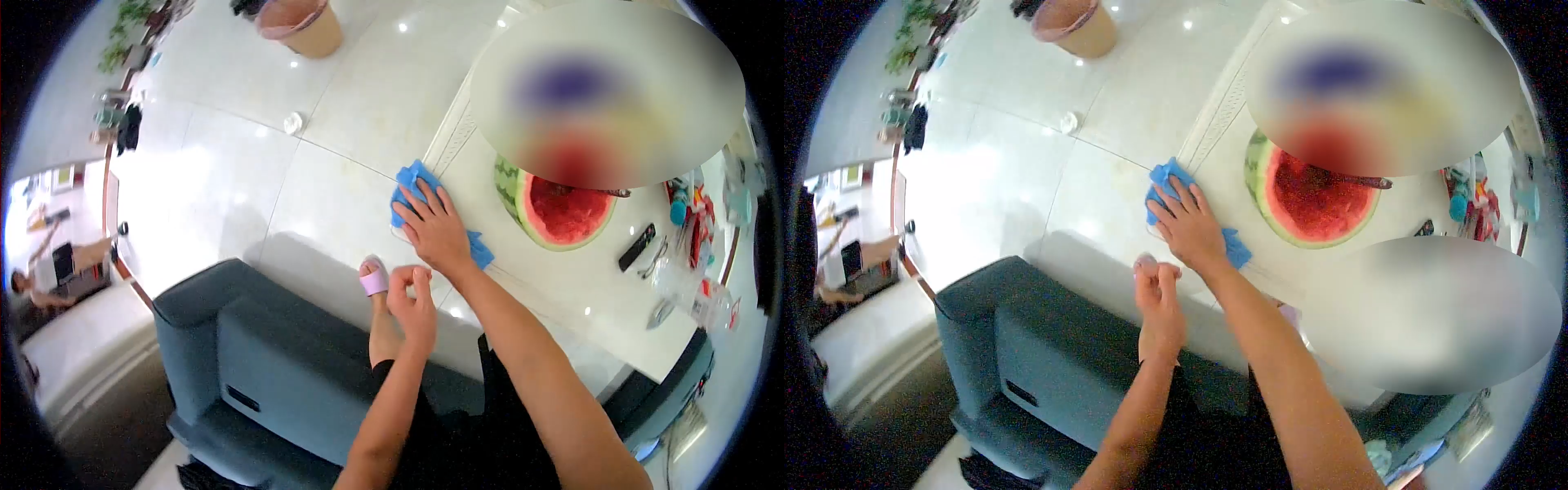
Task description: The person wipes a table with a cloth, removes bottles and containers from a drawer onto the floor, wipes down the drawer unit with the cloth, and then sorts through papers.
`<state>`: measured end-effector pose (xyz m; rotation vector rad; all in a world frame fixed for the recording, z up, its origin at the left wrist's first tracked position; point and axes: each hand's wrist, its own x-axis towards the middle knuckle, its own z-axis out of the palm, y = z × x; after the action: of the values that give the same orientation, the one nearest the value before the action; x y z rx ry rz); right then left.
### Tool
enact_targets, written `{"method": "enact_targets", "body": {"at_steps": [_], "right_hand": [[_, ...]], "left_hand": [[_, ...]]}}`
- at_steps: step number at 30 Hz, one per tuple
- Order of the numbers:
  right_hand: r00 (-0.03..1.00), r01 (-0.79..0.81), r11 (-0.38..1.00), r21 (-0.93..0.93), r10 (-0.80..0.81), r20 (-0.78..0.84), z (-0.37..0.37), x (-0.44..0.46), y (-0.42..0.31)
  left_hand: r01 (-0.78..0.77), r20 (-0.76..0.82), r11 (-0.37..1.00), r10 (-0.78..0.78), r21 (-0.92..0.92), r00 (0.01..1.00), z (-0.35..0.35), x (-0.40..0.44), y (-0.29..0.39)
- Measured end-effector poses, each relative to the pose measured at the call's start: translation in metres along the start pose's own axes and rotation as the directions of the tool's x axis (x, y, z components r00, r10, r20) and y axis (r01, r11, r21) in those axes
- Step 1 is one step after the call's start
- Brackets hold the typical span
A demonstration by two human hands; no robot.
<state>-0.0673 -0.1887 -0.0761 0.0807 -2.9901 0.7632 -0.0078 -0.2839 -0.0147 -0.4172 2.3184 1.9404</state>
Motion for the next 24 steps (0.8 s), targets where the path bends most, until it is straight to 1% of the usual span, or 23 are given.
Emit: {"method": "enact_targets", "body": {"at_steps": [1, 2, 3, 4, 6, 7, 8, 10, 11, 13, 14, 16, 17, 18, 20, 21, 22, 24], "right_hand": [[1.000, -0.005, 0.999, -0.043, 0.004, -0.009, -0.003, -0.005, 0.000], [1.000, -0.023, 0.999, -0.040, 0.022, -0.010, -0.006, -0.007, -0.002], [0.999, -0.037, 0.998, -0.042, 0.037, -0.009, -0.007, -0.007, -0.004], [0.998, -0.060, 0.997, -0.042, 0.059, -0.017, -0.009, -0.004, -0.005], [0.994, -0.101, 0.994, -0.035, 0.100, -0.040, -0.010, -0.004, -0.006], [0.994, -0.109, 0.993, -0.034, 0.108, -0.033, -0.009, -0.006, -0.008], [0.989, -0.141, 0.989, -0.031, 0.140, -0.051, -0.007, -0.006, -0.009], [0.988, -0.150, 0.988, -0.022, 0.149, -0.041, -0.005, -0.004, -0.008], [0.983, -0.178, 0.984, -0.022, 0.176, -0.056, -0.004, -0.005, -0.007], [0.979, -0.192, 0.981, -0.021, 0.190, -0.069, -0.003, -0.004, -0.010], [0.973, -0.211, 0.977, -0.033, 0.207, -0.101, -0.003, 0.000, -0.004], [0.965, -0.233, 0.972, 0.002, 0.232, -0.125, -0.001, -0.004, -0.012], [0.965, -0.255, 0.966, 0.031, 0.257, -0.058, -0.003, -0.004, -0.013], [0.952, -0.291, 0.957, 0.022, 0.292, -0.088, -0.001, -0.005, -0.009], [0.934, -0.307, 0.948, 0.088, 0.317, -0.162, 0.008, -0.007, -0.015], [0.922, -0.337, 0.934, 0.115, 0.353, -0.162, 0.010, -0.007, -0.016], [0.892, -0.397, 0.911, 0.116, 0.412, -0.185, 0.012, -0.007, -0.016], [0.879, -0.435, 0.899, 0.059, 0.438, -0.190, 0.018, -0.005, -0.020]], "left_hand": [[-0.004, 0.117, 0.999, 0.000, 0.033, 0.993, -0.007, 0.013, 0.015], [-0.024, 0.224, 0.998, 0.010, 0.060, 0.975, -0.014, 0.029, 0.028], [-0.069, 0.273, 0.988, 0.029, 0.139, 0.961, -0.022, 0.043, 0.034], [-0.098, 0.310, 0.985, 0.050, 0.142, 0.950, -0.028, 0.057, 0.034], [-0.285, 0.409, 0.910, 0.148, 0.299, 0.900, -0.040, 0.080, 0.029], [-0.191, 0.427, 0.944, 0.061, 0.268, 0.902, -0.040, 0.086, 0.037], [-0.207, 0.458, 0.940, 0.063, 0.273, 0.887, -0.039, 0.091, 0.038], [-0.117, 0.467, 0.953, -0.028, 0.278, 0.884, -0.032, 0.098, 0.036], [-0.131, 0.493, 0.951, -0.026, 0.281, 0.870, -0.028, 0.100, 0.035], [-0.145, 0.598, 0.934, -0.086, 0.327, 0.797, -0.023, 0.103, 0.035], [-0.174, 0.623, 0.933, -0.064, 0.314, 0.779, -0.014, 0.111, 0.029], [-0.372, 0.749, 0.885, 0.042, 0.279, 0.662, -0.012, 0.115, 0.019], [-0.403, 0.784, 0.862, 0.011, 0.306, 0.620, -0.009, 0.118, 0.019], [-0.428, 0.813, 0.858, 0.021, 0.285, 0.582, -0.002, 0.123, 0.017], [-0.512, 0.856, 0.809, 0.022, 0.288, 0.517, 0.003, 0.135, 0.012], [-0.534, 0.874, 0.803, 0.034, 0.265, 0.485, 0.009, 0.140, 0.015], [-0.552, 0.906, 0.799, 0.021, 0.239, 0.423, 0.013, 0.147, 0.016], [-0.669, 0.956, 0.726, 0.055, 0.160, 0.288, 0.022, 0.165, 0.018]]}}
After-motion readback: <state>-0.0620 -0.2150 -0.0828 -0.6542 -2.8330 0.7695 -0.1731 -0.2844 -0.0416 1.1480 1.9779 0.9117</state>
